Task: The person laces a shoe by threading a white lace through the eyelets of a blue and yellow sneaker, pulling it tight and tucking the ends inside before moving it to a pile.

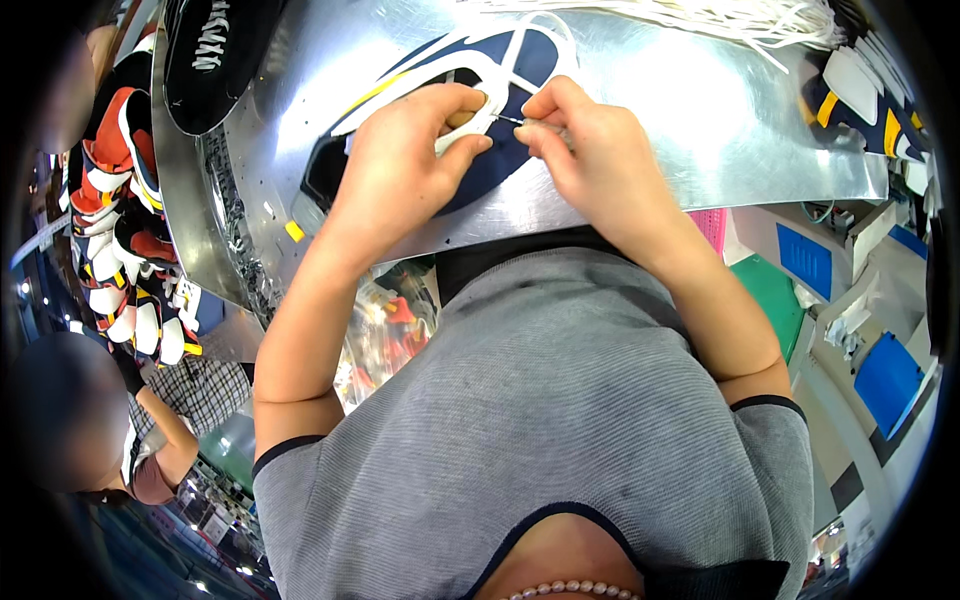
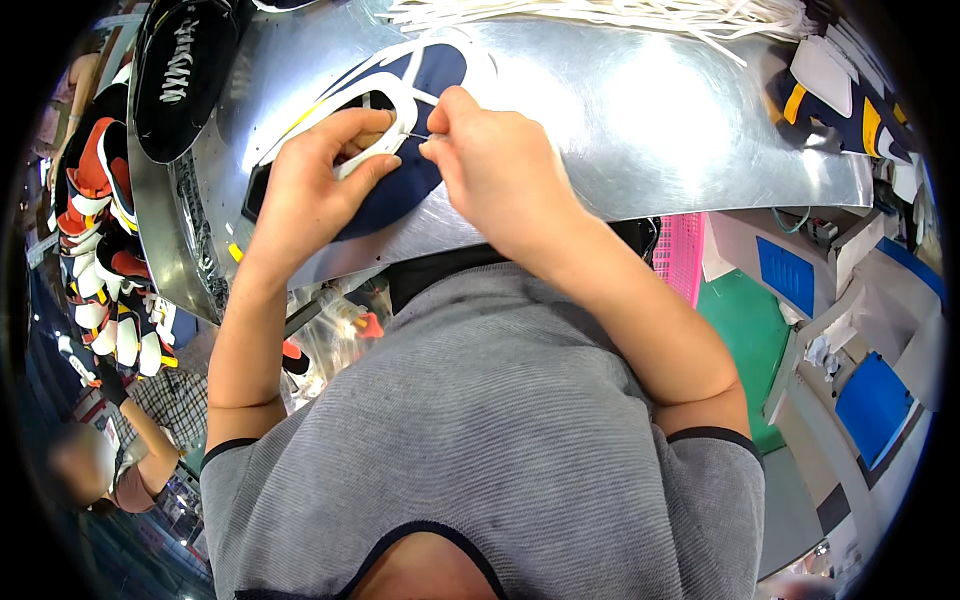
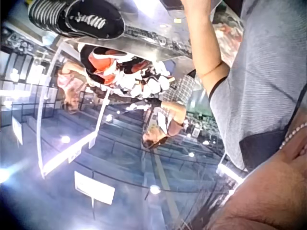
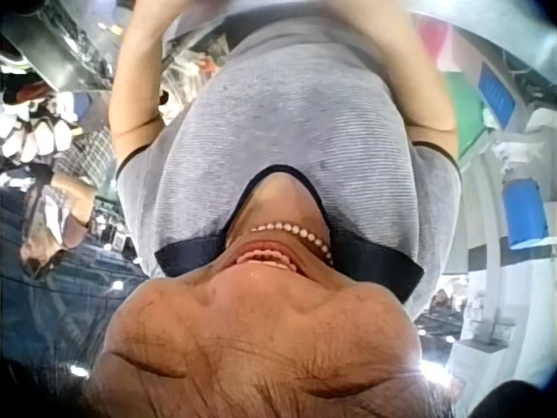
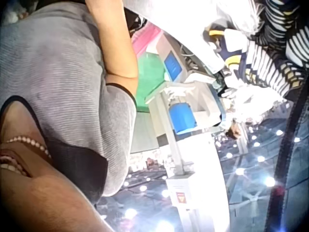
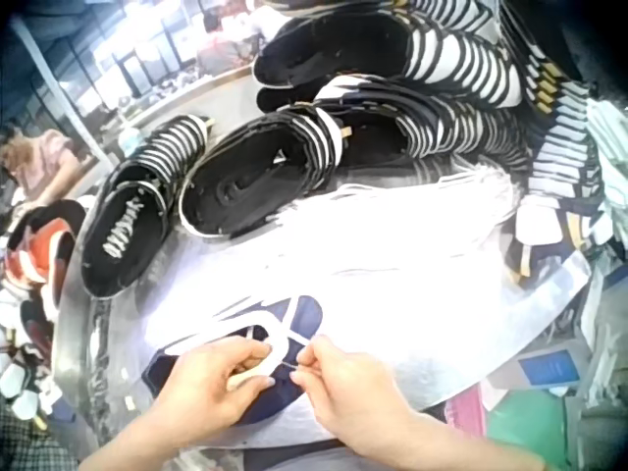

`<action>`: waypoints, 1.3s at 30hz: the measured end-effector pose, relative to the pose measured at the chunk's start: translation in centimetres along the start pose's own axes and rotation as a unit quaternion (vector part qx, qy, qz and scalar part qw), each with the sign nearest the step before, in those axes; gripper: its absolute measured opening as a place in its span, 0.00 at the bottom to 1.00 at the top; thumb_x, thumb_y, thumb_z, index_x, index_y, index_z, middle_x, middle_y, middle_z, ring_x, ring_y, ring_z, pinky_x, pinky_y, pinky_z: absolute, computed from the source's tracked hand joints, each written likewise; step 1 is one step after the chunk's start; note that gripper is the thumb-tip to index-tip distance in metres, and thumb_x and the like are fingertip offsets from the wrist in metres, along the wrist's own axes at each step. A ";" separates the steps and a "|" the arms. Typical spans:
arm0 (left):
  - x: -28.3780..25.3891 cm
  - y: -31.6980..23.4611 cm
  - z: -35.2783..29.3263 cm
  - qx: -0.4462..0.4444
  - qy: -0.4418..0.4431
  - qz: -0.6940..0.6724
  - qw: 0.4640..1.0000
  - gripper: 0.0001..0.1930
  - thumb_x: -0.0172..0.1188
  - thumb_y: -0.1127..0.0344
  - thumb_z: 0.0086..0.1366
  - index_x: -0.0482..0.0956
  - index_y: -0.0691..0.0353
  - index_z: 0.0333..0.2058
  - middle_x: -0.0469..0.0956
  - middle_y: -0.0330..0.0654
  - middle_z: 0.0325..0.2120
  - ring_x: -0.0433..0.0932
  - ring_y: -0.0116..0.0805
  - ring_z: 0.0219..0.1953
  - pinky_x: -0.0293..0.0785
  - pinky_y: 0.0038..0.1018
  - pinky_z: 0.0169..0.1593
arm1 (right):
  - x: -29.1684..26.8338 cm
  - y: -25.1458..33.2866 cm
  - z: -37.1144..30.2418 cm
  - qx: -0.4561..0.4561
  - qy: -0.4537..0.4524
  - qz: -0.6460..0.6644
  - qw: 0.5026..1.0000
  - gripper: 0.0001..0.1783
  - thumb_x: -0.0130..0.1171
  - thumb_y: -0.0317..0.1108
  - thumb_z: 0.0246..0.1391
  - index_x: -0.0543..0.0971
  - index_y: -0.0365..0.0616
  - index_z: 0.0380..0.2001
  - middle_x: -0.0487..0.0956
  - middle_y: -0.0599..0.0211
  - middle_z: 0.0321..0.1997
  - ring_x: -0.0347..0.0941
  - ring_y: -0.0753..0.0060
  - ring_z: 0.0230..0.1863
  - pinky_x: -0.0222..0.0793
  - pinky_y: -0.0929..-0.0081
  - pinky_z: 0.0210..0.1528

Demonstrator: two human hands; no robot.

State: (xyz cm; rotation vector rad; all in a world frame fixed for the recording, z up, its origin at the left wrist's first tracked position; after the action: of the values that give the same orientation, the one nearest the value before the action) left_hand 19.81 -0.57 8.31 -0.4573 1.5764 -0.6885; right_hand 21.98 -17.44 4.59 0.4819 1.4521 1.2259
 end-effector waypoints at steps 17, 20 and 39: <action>-1.2 -1.4 -4.9 0.214 -0.148 0.204 0.944 0.10 0.66 0.78 0.55 0.79 0.61 0.36 0.79 0.40 0.23 0.78 0.37 0.23 0.73 0.30 0.28 | -7.6 0.4 2.9 0.045 0.023 0.094 0.994 0.12 0.65 0.31 0.56 0.74 0.44 0.42 0.74 0.75 0.37 0.68 0.84 0.39 0.66 0.84 0.44; -2.0 -1.0 -4.6 0.097 -0.133 0.162 0.973 0.12 0.67 0.74 0.57 0.79 0.64 0.41 0.83 0.42 0.33 0.82 0.42 0.35 0.76 0.34 0.42 | -3.7 -1.3 4.2 0.096 0.039 0.165 0.981 0.19 0.73 0.33 0.49 0.72 0.47 0.38 0.70 0.79 0.33 0.64 0.87 0.35 0.62 0.86 0.38; -1.2 3.9 -0.4 -0.185 -0.053 -0.241 0.951 0.09 0.66 0.64 0.61 0.87 0.63 0.36 0.84 0.40 0.26 0.79 0.28 0.26 0.74 0.25 0.36 | -2.2 -1.7 2.0 0.135 -0.011 0.254 0.958 0.13 0.67 0.34 0.57 0.72 0.45 0.36 0.69 0.80 0.30 0.62 0.88 0.34 0.59 0.86 0.35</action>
State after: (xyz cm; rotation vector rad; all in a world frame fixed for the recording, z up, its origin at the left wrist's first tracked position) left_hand 20.00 3.11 6.60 -1.1671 1.5043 -0.7166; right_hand 25.02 -19.11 4.50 1.1046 1.5355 1.4144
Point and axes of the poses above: each hand's wrist, its own z-axis towards the middle knuckle, its own x-axis out of the palm, y = z × x, the point moved 4 cm from there along z, towards the middle knuckle
